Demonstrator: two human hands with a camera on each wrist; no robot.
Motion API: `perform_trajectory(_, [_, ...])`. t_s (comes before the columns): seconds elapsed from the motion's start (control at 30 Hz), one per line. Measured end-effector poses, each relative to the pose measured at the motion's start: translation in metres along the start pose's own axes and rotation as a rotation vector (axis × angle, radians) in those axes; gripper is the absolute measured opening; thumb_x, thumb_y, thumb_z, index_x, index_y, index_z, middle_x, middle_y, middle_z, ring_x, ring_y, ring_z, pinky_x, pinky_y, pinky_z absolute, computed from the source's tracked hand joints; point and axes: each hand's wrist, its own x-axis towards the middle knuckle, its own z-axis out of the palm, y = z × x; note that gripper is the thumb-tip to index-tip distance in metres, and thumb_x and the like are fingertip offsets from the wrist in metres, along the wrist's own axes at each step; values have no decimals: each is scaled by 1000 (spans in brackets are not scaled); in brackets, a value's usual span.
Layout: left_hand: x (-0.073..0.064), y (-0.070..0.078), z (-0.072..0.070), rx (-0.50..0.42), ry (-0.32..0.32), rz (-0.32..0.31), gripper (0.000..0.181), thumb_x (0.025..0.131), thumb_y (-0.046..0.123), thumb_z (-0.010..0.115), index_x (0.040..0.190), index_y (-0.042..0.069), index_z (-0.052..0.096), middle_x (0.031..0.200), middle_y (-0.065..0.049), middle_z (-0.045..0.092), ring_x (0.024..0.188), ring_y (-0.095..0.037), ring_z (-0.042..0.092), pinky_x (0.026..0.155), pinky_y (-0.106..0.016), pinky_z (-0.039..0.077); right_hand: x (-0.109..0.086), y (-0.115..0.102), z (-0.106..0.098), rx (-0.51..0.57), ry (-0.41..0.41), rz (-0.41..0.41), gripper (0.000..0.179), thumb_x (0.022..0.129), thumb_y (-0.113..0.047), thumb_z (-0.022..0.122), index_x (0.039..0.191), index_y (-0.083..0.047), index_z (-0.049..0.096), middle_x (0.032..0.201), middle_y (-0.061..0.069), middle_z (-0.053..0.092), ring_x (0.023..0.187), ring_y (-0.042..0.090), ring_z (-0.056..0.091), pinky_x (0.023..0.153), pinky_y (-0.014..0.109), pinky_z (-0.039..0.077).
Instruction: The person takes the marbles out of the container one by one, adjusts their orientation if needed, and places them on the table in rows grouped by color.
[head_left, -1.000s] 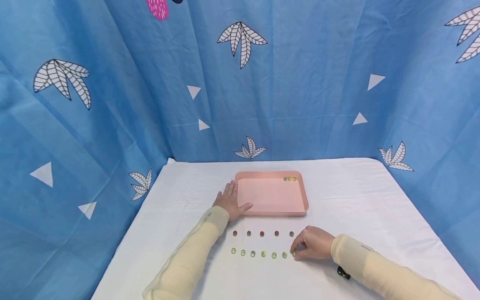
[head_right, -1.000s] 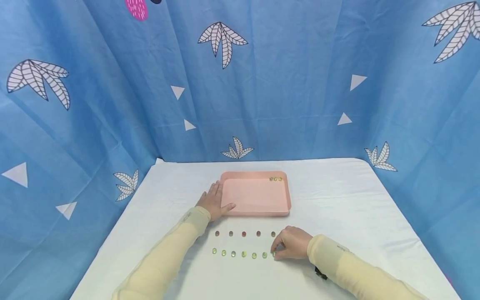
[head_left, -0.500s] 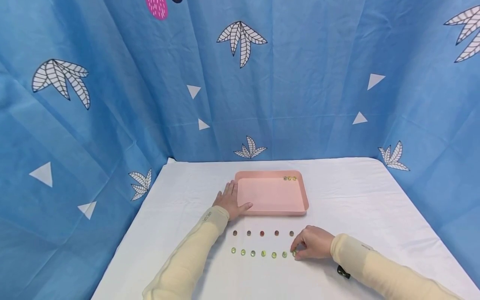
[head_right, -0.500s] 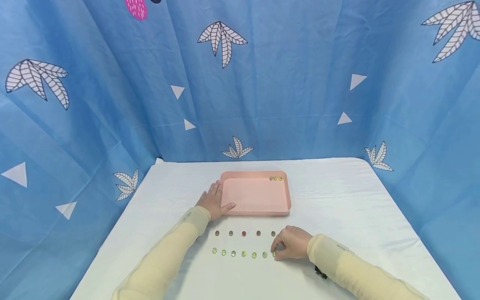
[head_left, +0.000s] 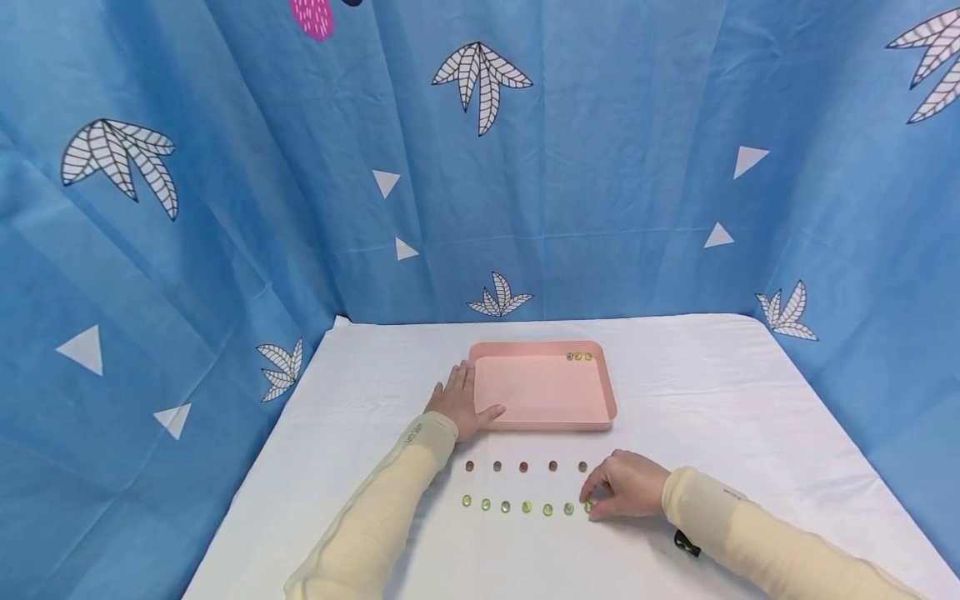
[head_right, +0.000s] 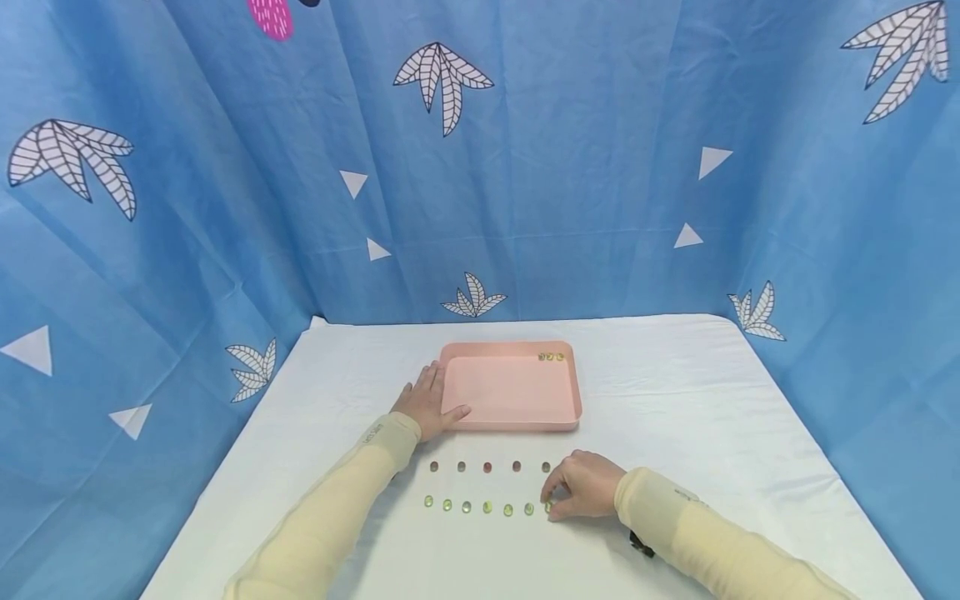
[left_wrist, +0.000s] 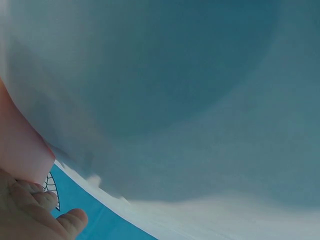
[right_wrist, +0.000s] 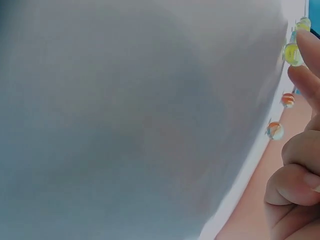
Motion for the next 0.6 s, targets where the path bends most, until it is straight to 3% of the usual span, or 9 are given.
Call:
perform_trajectory(0.37, [0,-1,-2,-8,-15,-10,111,81,84,34,155,7,1,162,-8,0,147,-23,1,116,-49,13,6,1,-11,-5,68,-71,22,78,-36,79,96,-24,77,54,-21,46,48,-4,34,49,17,37])
perform_trajectory(0.6, [1,-1,-1,-16,1,2,112,80,84,35,155,6,5,161,-9,1,147,-23,2,116,-50,14,11,0,-25,-6,82,-42,22,81,-35,77,97,-21,77,57,-19,48,51,-3,37,49,19,37])
